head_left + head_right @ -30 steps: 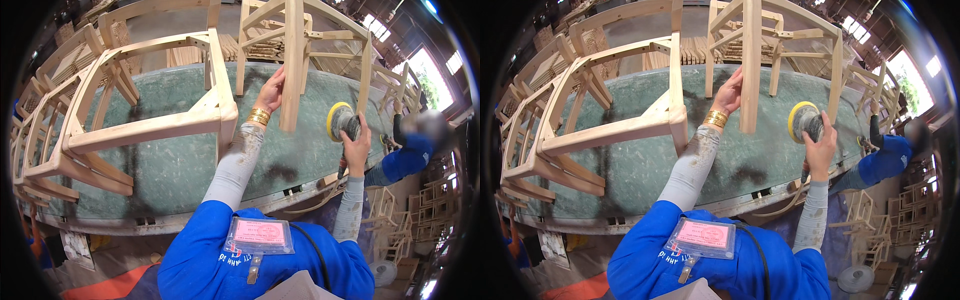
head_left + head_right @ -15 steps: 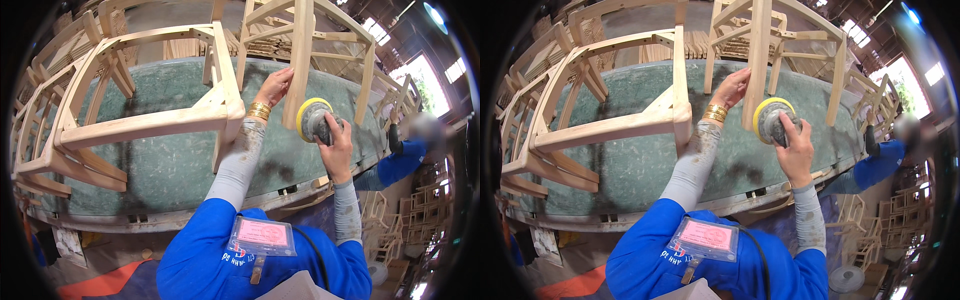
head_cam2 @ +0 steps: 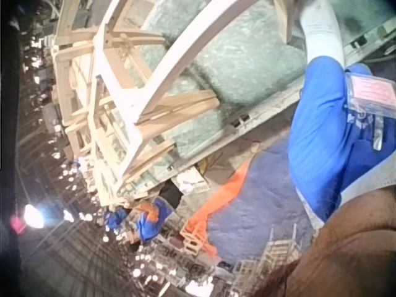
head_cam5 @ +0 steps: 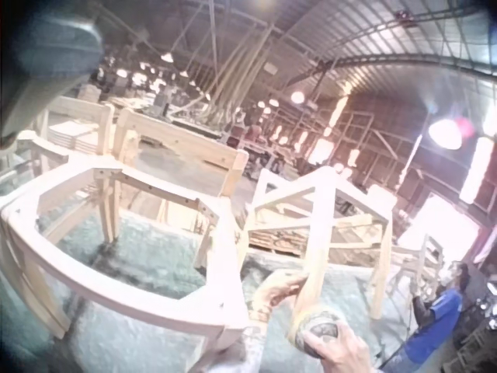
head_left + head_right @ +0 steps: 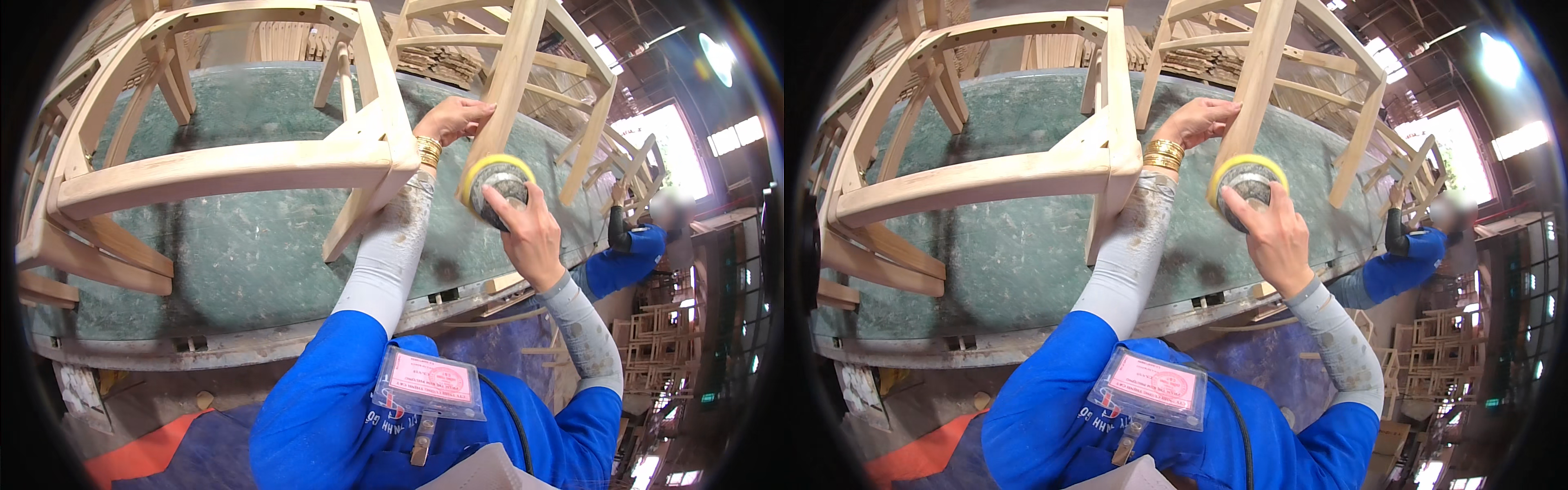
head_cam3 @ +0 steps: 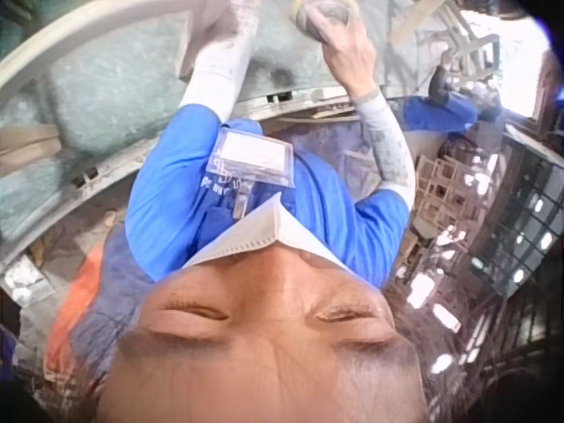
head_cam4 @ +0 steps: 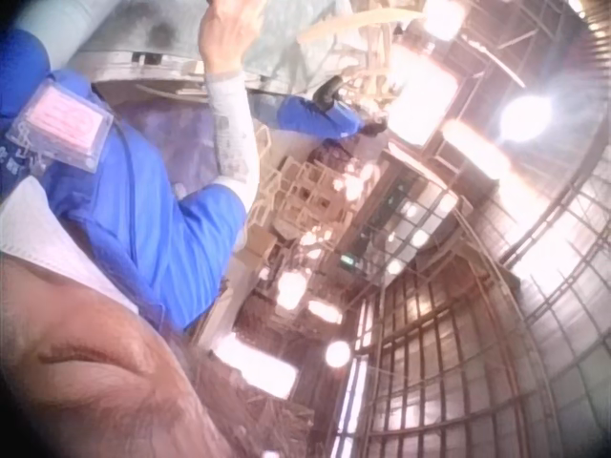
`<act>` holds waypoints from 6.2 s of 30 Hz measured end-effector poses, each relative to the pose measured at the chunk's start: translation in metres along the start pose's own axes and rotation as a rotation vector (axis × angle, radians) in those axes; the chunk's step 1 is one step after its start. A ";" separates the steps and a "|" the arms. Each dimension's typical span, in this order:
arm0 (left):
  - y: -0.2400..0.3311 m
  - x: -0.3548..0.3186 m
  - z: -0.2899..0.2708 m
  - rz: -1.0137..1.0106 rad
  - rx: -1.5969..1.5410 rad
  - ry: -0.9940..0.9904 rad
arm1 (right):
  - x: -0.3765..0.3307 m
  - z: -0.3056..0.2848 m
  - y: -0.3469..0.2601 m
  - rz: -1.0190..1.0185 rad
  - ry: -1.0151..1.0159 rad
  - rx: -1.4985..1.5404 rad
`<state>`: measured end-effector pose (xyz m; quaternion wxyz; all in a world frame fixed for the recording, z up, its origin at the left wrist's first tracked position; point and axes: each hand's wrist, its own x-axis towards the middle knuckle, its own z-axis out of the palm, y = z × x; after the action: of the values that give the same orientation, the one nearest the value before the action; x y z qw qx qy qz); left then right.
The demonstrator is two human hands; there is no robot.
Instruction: The person sands wooden chair frames with a handheld orbital sander, then applies a filler paste to joints using a small spatula. They rotate the frames to access different sides and continue sanding and filling in a workshop setting.
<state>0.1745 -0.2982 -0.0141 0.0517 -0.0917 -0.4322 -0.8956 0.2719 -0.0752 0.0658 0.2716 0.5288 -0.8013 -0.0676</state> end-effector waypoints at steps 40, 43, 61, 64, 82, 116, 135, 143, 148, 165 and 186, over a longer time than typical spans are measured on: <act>-0.010 0.004 0.002 0.022 -0.062 -0.038 | 0.004 0.000 -0.005 0.070 -0.002 0.018; -0.011 0.004 -0.003 0.041 -0.020 -0.016 | -0.008 -0.020 -0.020 0.062 -0.240 0.119; -0.021 0.025 0.059 -0.037 0.100 -0.210 | -0.178 0.081 -0.059 0.764 -0.352 0.589; -0.046 0.042 0.090 -0.003 -0.234 -0.350 | -0.179 0.050 -0.039 0.842 -0.239 0.564; 0.005 0.150 0.108 0.319 -0.516 -0.097 | -0.053 -0.010 0.055 0.007 -0.147 -0.277; 0.036 0.144 0.103 0.300 -0.529 0.024 | -0.007 -0.020 0.059 -0.101 -0.378 -0.517; 0.025 0.129 0.114 0.290 -0.416 -0.022 | -0.101 0.096 -0.007 0.364 -0.439 0.453; -0.023 0.097 0.151 0.157 -0.215 -0.078 | -0.123 0.235 -0.078 0.312 -0.278 0.934; -0.045 0.061 0.164 0.127 -0.178 -0.063 | -0.181 0.248 0.018 0.351 -0.325 1.086; -0.192 -0.061 0.240 0.250 0.690 0.459 | -0.256 0.277 0.415 1.242 0.634 0.793; -0.235 -0.099 0.121 0.055 1.391 0.263 | -0.262 0.148 0.323 0.772 1.126 0.849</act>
<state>0.2454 -0.0560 -0.1407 0.1725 0.0607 -0.8918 -0.4139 0.0124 0.2697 -0.0267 0.4148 0.2273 -0.6278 0.6182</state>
